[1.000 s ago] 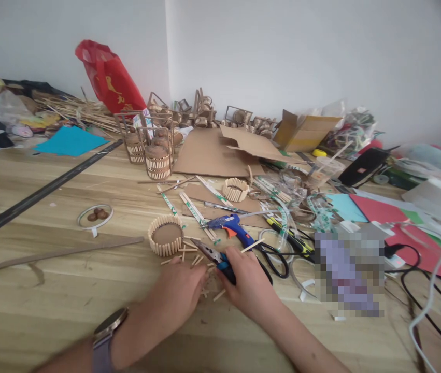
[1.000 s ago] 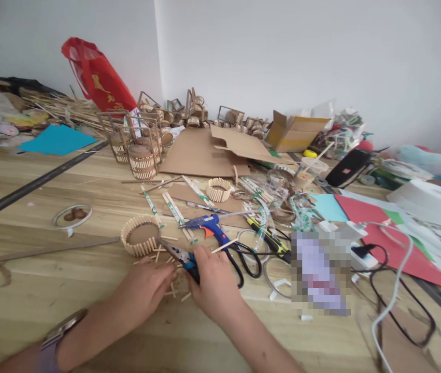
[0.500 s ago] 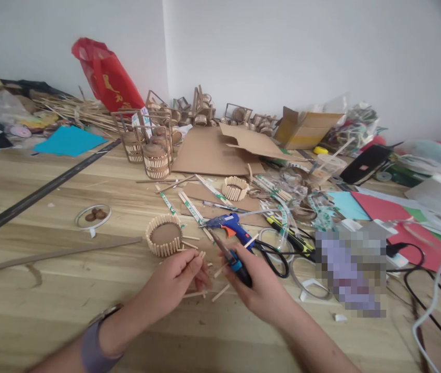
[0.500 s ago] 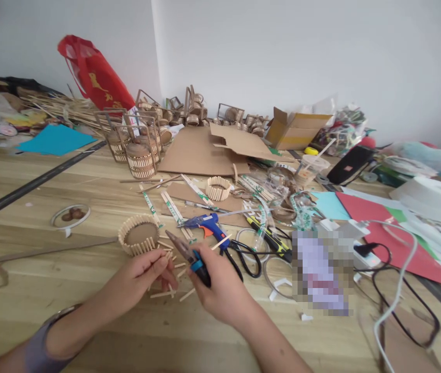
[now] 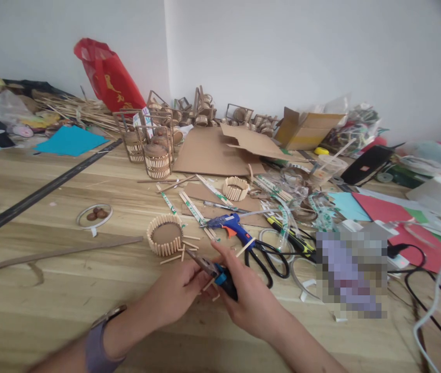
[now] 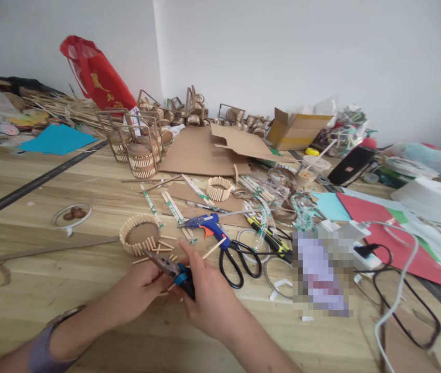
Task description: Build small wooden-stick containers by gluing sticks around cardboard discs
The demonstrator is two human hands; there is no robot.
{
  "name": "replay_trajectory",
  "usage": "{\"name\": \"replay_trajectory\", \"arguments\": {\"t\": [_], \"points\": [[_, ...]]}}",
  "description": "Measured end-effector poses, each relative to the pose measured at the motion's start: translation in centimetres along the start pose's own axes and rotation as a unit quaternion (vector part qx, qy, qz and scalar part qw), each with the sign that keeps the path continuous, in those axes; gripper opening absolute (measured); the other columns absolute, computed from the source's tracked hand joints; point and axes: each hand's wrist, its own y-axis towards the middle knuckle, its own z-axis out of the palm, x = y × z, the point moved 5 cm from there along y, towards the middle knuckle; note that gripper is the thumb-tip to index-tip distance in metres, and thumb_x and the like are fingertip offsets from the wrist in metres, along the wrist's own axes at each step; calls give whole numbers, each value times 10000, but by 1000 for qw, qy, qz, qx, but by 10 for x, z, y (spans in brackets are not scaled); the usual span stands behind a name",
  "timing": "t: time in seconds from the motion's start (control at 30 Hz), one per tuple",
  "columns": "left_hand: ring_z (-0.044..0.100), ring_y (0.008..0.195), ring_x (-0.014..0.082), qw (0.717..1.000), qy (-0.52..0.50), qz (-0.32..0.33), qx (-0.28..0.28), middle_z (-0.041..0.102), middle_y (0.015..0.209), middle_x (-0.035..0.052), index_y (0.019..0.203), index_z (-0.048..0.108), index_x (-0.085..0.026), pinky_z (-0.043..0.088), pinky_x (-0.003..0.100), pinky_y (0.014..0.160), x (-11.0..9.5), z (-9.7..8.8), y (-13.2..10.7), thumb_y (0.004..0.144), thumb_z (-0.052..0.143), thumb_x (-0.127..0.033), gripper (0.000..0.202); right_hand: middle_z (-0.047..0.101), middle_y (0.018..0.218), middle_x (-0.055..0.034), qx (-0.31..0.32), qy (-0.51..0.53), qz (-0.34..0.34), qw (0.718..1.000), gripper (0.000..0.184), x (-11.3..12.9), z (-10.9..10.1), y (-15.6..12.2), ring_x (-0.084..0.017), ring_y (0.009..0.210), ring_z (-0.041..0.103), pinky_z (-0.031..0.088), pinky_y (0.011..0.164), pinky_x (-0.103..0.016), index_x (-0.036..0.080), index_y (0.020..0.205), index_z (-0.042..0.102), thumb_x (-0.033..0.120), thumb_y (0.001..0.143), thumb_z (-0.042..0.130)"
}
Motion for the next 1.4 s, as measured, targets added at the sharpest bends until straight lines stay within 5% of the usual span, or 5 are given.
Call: {"name": "replay_trajectory", "arguments": {"t": [0.2, 0.4, 0.63, 1.13, 1.4], "points": [[683, 832, 231, 998, -58, 2, 39, 739, 902, 44, 929, 660, -207, 525, 339, 768, -4, 6, -3, 882, 463, -262, 210, 650, 1252, -124, 29, 31, -42, 998, 736, 5, 3, 0, -232, 1123, 625, 481, 975, -383, 169, 1486, 255, 126, 814, 551], [656, 671, 204, 977, -197, -50, 72, 676, 707, 26, 792, 612, -187, 519, 310, 642, 7, 11, -2, 858, 593, -456, 278, 517, 1393, -141, -38, 7, -89, 995, 689, 5, -3, -1, -230, 1308, 495, 415, 1084, -399, 202, 1456, 326, 105, 811, 550], [629, 777, 199, 940, -322, -105, -51, 677, 807, 35, 830, 641, -163, 498, 316, 732, 19, 3, 1, 700, 745, -607, 474, 374, 1473, -181, -166, -63, -87, 980, 648, 7, -3, -5, -298, 1410, 364, 434, 1080, -482, 242, 1429, 335, 230, 854, 635], [633, 822, 212, 944, -300, -110, -82, 696, 822, 19, 835, 642, -178, 497, 328, 761, 19, 10, -2, 716, 729, -512, 365, 463, 1342, -169, -133, -54, -51, 988, 709, 4, 8, 0, -294, 1285, 476, 466, 1026, -431, 200, 1391, 397, 193, 764, 729], [679, 718, 206, 971, -230, -58, -27, 726, 755, 46, 838, 600, -170, 521, 327, 705, 3, -17, 1, 823, 618, -614, 445, 641, 856, -4, 17, 50, 81, 995, 177, 3, -24, 0, -166, 771, 583, 465, 687, -256, 201, 1014, 618, 299, 889, 541]]}}
